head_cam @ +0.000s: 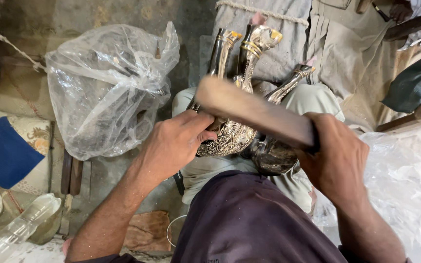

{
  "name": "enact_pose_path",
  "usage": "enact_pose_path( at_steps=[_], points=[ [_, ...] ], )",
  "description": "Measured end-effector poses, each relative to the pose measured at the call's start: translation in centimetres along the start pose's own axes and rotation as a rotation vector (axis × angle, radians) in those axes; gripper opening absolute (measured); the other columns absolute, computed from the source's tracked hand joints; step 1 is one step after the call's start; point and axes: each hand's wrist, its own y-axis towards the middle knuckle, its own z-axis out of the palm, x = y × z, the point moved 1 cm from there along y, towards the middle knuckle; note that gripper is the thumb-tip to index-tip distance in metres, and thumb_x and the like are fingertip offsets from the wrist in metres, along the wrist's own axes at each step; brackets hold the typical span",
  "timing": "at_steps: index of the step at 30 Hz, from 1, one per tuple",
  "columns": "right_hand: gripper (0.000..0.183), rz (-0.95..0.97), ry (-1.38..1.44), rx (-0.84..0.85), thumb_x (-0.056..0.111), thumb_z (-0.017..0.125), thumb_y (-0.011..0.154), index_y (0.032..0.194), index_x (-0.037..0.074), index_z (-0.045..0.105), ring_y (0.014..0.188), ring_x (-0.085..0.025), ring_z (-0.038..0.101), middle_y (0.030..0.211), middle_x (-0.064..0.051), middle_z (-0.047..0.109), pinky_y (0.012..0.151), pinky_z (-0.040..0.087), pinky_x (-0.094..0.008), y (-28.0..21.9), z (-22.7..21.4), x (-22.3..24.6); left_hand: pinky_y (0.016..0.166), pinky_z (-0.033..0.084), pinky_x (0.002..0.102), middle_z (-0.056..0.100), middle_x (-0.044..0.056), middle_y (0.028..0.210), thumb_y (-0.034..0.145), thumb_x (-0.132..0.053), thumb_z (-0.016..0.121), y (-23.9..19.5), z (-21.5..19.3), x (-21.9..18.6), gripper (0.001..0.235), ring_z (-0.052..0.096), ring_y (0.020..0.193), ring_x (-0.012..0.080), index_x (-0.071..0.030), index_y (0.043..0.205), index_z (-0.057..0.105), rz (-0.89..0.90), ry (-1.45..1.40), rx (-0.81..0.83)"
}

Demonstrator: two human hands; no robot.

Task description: The person hammers a silver-colored ornate metal object using a wooden mallet and a small cylindrical tool. They repeatedly strike the object's body and neck areas while holding it on their lap, occasionally rotating it to access different sides.

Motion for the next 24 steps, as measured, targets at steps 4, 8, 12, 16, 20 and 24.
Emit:
enact_pose_path(
  at_steps=[4,8,12,16,20,24],
  points=[
    [0.027,0.184,0.37,-0.071,0.016,0.085,0.092,0.106,0.007,0.064,0.074,-0.019,0.07,0.086,-0.01,0.072,0.068,0.055,-0.035,-1.6,1.2,0.8,0.064,0.061,0.032,0.07,0.007,0.095,0.091,-0.01,0.077,-1.1,0.3,0.4,0.032,0.075,0.077,0.0226,-0.007,0.121,0.067,0.028,0.009,-0.028],
    [0.032,0.042,-0.053,-0.188,0.004,0.081,0.078,0.105,-0.001,0.065,0.074,-0.03,0.068,0.085,-0.018,0.07,0.068,0.054,-0.041,-2.7,1.4,0.4,0.065,0.062,0.03,0.069,0.008,0.1,0.087,-0.004,0.076,-1.2,0.4,1.0,0.029,0.074,0.076,0.0215,-0.009,0.114,0.068,0.085,0.092,-0.004],
    [0.035,0.09,0.387,-0.132,0.016,0.083,0.089,0.11,0.001,0.059,0.08,-0.025,0.072,0.093,-0.014,0.071,0.07,0.056,-0.034,-2.8,0.8,0.4,0.064,0.063,0.025,0.068,0.005,0.102,0.094,-0.004,0.073,-1.0,0.6,0.9,0.031,0.078,0.087,0.0176,-0.004,0.124,0.065,0.076,-0.009,-0.019],
    [0.042,0.08,0.061,-0.033,0.015,0.082,0.083,0.114,-0.002,0.059,0.08,-0.03,0.072,0.093,-0.018,0.071,0.066,0.055,-0.039,-2.2,0.1,1.5,0.06,0.062,0.028,0.07,0.004,0.098,0.095,-0.013,0.077,-0.5,0.7,0.6,0.022,0.077,0.081,0.0179,-0.008,0.115,0.068,-0.012,0.061,0.06],
    [0.016,0.315,0.505,-0.012,0.017,0.08,0.095,0.099,0.007,0.067,0.068,-0.028,0.072,0.082,-0.014,0.075,0.062,0.056,-0.039,-2.7,1.2,1.7,0.059,0.061,0.032,0.069,0.008,0.094,0.092,-0.01,0.076,-0.4,0.4,0.3,0.033,0.076,0.077,0.0222,-0.007,0.124,0.068,0.0,0.058,0.056],
    [0.047,0.156,0.047,0.075,0.02,0.084,0.08,0.113,0.0,0.057,0.079,-0.036,0.072,0.093,-0.02,0.071,0.064,0.054,-0.044,-3.9,2.1,0.4,0.065,0.063,0.032,0.071,0.007,0.099,0.088,0.002,0.069,0.1,-0.2,-0.1,0.036,0.078,0.087,0.0223,-0.01,0.122,0.067,0.0,0.031,0.084]
  ],
)
